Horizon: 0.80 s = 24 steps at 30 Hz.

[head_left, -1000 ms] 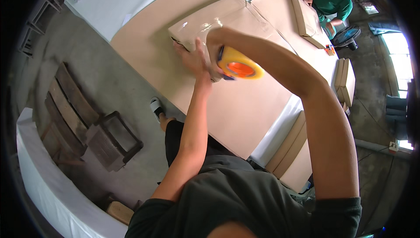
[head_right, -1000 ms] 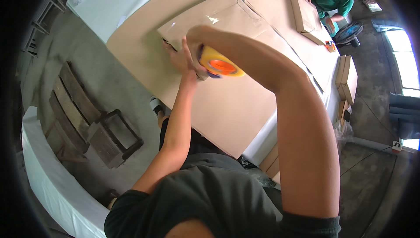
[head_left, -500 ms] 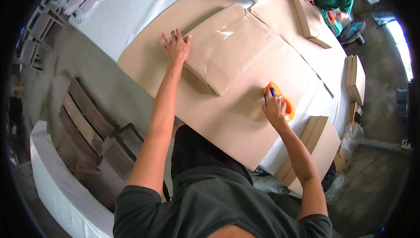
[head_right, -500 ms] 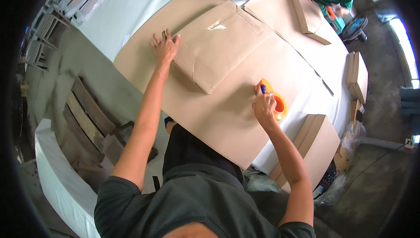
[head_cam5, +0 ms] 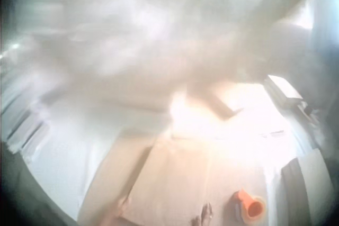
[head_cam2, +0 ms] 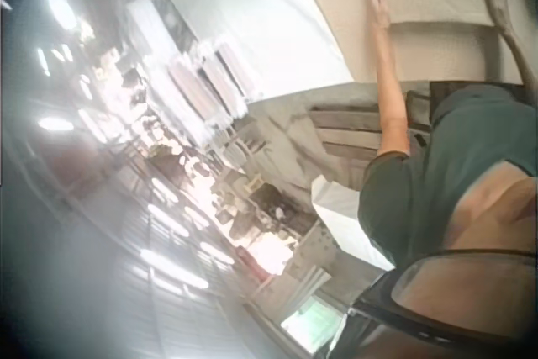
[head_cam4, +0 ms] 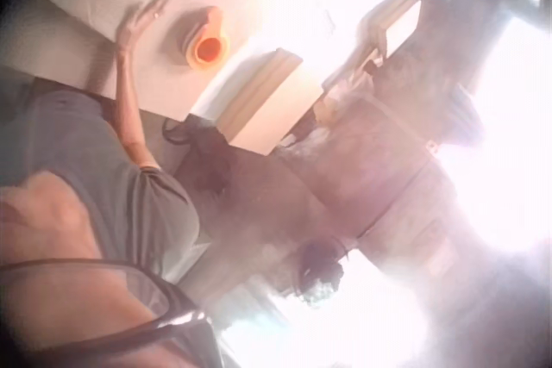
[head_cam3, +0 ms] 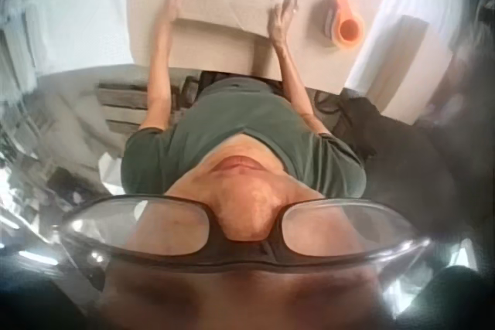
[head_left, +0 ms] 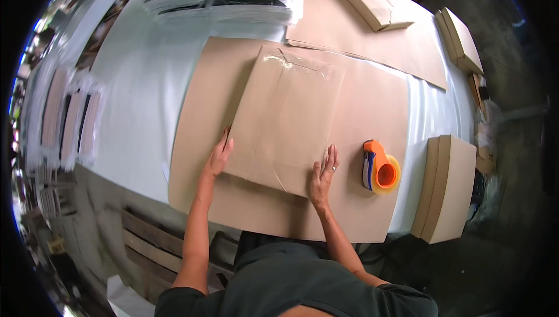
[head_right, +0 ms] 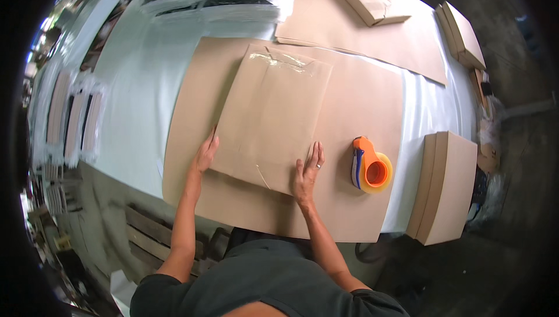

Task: The person wraps items in brown paper by hand and secures the edges with adhesive tape using a dispenser, then sets the finished package aside and picks up a new item to wrap.

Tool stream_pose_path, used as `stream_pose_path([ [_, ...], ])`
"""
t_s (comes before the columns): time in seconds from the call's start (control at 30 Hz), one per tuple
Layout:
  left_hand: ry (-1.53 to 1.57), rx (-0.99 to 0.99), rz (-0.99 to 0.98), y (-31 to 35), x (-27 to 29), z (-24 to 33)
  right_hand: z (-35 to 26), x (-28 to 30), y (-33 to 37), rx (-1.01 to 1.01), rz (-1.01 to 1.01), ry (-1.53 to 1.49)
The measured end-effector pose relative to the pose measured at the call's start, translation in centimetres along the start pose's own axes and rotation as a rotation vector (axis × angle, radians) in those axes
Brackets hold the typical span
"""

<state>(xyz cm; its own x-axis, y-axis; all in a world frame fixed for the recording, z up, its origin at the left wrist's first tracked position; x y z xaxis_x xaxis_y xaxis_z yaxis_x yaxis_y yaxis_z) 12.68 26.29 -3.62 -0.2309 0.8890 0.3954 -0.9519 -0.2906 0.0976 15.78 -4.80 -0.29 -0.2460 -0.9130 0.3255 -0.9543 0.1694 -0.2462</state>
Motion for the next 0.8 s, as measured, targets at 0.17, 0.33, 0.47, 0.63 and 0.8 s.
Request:
stream_pose_path([
  [0.17,0.155,-0.017,-0.041,-2.8,0.4,-0.1,2.4,-0.3,-1.5,-0.128,-0.073,-0.078],
  [0.33,0.463,-0.021,-0.019,-12.4,-2.4,2.4,8.9,-2.3,-14.3,-0.298,0.179,-0.205],
  [0.47,0.617,0.042,0.053,-17.6,-3.0,2.6,5.4,-6.1,-15.6,-0.365,0.123,-0.418],
  [0.63,0.653,0.113,-0.096,-18.3,-3.5,3.6,4.1,-5.5,-14.4,-0.507,0.134,-0.368],
  [0.8,0.648,-0.028,-0.144,-14.5,-1.6,13.5,5.9,-0.1,-13.5,-0.407,0.153,-0.16],
])
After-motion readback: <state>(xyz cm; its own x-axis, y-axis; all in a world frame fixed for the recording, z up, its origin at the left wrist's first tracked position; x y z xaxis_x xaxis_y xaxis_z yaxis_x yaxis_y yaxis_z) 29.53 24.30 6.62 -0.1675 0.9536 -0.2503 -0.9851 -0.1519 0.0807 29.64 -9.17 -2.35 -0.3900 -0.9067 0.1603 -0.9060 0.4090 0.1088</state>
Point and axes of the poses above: each hand's wrist, its own y-axis away from the middle knuckle, its own x-axis out of the back of the hand, z = x × y, the point moved 9 cm from there along -y, towards the middle knuckle, and after that the axes turned 13 degrees about z, right-handed, at the moved point
